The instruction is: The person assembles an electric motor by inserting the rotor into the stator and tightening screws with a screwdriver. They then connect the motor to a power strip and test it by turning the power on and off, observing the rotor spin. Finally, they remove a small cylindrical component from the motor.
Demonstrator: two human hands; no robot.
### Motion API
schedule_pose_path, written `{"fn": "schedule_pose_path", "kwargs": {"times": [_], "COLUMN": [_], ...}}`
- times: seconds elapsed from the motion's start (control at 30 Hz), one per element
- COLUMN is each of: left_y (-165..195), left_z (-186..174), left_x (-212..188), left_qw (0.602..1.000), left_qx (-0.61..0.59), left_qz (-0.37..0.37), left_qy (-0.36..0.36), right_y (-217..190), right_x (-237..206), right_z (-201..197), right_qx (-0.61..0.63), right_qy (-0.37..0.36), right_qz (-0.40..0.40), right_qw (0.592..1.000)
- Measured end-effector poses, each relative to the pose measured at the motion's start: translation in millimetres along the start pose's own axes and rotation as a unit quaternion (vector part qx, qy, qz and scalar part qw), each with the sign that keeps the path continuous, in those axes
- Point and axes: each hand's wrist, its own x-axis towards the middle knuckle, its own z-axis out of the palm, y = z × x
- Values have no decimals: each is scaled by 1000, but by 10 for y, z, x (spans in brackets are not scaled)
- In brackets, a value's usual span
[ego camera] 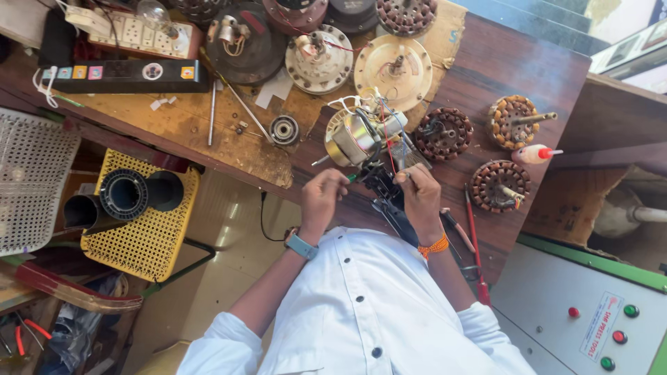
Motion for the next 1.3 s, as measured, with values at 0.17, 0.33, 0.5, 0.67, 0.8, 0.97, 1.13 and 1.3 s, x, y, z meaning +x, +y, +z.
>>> {"fn": "schedule_pose_path", "kwargs": {"times": [0.17,0.33,0.5,0.67,0.8,0.97,1.13,1.3], "left_y": [377,531,420,374,324,250,291,332], "left_z": [122,274,302,256,328,439,459,486], "left_x": [70,75,96,179,187,174,141,153], "left_qw": [995,959,981,981,984,989,998,994], "left_qx": [-4,-197,-156,-183,-160,-130,-51,61], "left_qz": [-46,-129,-21,-9,-11,-34,12,93], "left_qy": [-91,-156,-110,-60,-76,-58,-40,-7], "right_y": [-233,-464,-554,-510,-379,-269,-355,-361], "right_x": [133,201,240,226,134,-15,-122,-112], "right_z": [72,75,75,-28,24,56,66,161], "right_qx": [-57,-32,-22,-17,-67,-177,-256,-299], "right_qy": [-23,-73,-80,-96,-8,19,47,-30], "right_qz": [-116,-121,-93,-97,-137,-131,-97,-64], "right_qw": [991,989,992,990,988,975,961,952]}}
